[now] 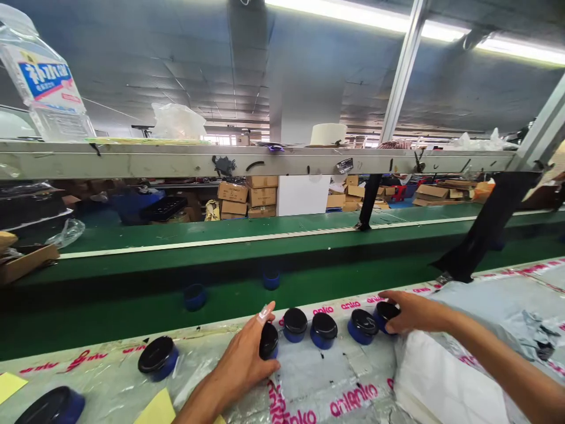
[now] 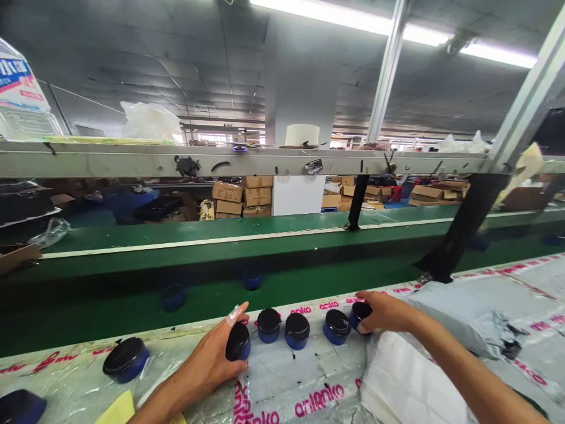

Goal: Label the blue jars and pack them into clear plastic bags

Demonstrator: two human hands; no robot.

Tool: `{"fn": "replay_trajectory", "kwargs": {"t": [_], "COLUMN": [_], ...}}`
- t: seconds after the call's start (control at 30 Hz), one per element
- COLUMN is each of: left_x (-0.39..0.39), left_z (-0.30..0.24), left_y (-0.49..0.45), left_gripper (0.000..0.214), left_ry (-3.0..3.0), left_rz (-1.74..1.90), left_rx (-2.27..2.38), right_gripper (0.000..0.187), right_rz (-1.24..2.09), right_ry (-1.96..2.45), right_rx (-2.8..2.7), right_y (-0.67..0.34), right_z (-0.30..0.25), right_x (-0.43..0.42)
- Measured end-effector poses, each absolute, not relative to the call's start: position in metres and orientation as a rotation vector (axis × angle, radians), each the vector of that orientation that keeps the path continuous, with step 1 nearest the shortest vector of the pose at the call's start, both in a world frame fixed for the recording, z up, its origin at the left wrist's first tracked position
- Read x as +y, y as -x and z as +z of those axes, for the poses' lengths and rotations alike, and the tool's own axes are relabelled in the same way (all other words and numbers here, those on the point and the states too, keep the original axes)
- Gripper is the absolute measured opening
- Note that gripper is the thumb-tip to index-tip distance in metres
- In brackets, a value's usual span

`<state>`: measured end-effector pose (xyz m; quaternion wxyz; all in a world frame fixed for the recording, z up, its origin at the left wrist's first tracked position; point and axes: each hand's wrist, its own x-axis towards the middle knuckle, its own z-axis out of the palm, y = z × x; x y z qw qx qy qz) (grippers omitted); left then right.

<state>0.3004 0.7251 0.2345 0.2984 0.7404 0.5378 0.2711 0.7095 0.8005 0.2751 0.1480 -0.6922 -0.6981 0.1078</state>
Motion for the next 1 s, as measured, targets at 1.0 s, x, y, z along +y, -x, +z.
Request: {"fn": "replay_trajectory", "kwargs": {"t": [1.0], "left_x": [0.716], "left_z": [0.241], "left_y": [-0.319], "left_gripper": [0.075], "left_ry": [-1.995], "left_rz": [0.637], "left_rx": [1.949], "right_gripper": [0.031], "right_rz": [0.593], "right_ry": [1.515], "right_rx": [-2.209], "right_y": [-0.552], "right_z": [0.297], "right_x": [0.702]}}
